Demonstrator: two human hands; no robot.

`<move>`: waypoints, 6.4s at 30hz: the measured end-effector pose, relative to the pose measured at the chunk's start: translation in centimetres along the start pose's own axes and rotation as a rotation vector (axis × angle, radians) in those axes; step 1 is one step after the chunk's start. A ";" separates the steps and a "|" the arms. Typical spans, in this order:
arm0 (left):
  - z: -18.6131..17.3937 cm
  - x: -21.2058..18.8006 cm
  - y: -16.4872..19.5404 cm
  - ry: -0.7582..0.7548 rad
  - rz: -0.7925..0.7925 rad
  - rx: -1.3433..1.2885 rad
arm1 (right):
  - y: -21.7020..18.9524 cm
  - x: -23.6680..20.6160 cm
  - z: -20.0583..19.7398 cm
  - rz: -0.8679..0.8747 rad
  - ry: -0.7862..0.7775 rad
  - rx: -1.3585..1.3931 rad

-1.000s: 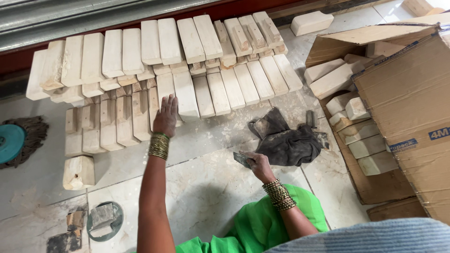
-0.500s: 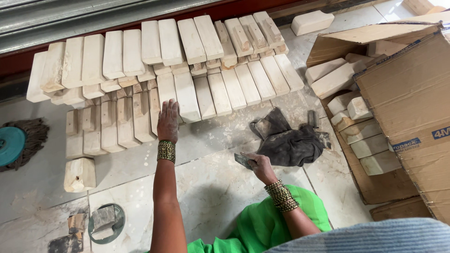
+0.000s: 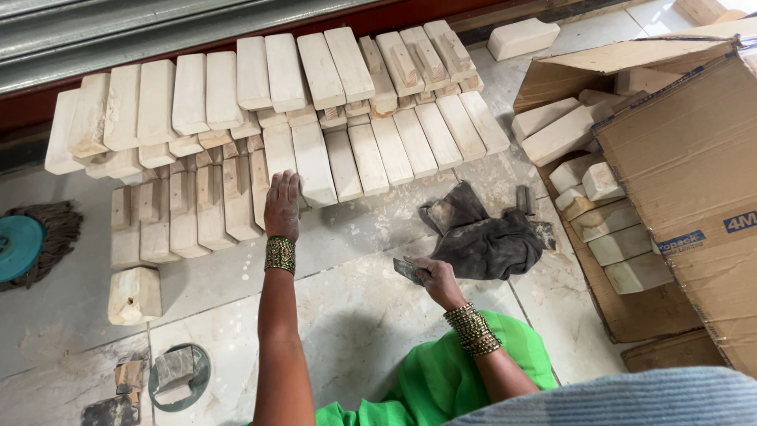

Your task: The person sits on the floor and rubs a white rectangular block with a small abrasive pad, working it over its surfaces. They place the finished block onto a large pile of similar blocks and pick up the next one to repeat the process.

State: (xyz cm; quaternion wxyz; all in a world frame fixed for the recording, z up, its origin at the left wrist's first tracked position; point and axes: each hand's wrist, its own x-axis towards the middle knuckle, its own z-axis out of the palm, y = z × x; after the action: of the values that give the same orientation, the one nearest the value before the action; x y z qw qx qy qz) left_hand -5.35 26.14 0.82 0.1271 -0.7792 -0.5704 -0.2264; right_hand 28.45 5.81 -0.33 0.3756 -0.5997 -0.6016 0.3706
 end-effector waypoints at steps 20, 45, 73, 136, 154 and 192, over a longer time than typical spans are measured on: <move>-1.2 1.5 2.6 -0.102 -0.142 0.061 | 0.3 0.4 0.0 0.152 -0.013 -0.097; -9.4 -19.8 13.2 -0.092 -0.225 -0.343 | -2.4 0.9 -6.3 0.092 0.476 0.388; -13.4 -25.3 4.6 -0.194 -0.300 -0.215 | 8.6 -6.4 -28.6 0.759 0.574 -1.135; -15.3 -20.2 13.5 0.025 -0.065 -0.719 | -6.3 -1.5 -5.5 0.230 -0.175 1.122; -12.9 -20.5 14.4 -0.132 -0.320 -0.699 | -9.5 -6.4 7.2 0.659 -0.452 0.780; -11.7 -21.4 12.2 -0.006 -0.459 -0.514 | -8.8 -7.3 10.5 -0.599 0.086 -0.815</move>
State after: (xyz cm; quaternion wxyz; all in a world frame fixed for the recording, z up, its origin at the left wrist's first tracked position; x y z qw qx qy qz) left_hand -1.53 -0.90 1.06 -0.1295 -0.6378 -0.6556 -0.3830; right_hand 15.12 -1.51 2.82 0.2251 -0.5134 -0.8270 -0.0434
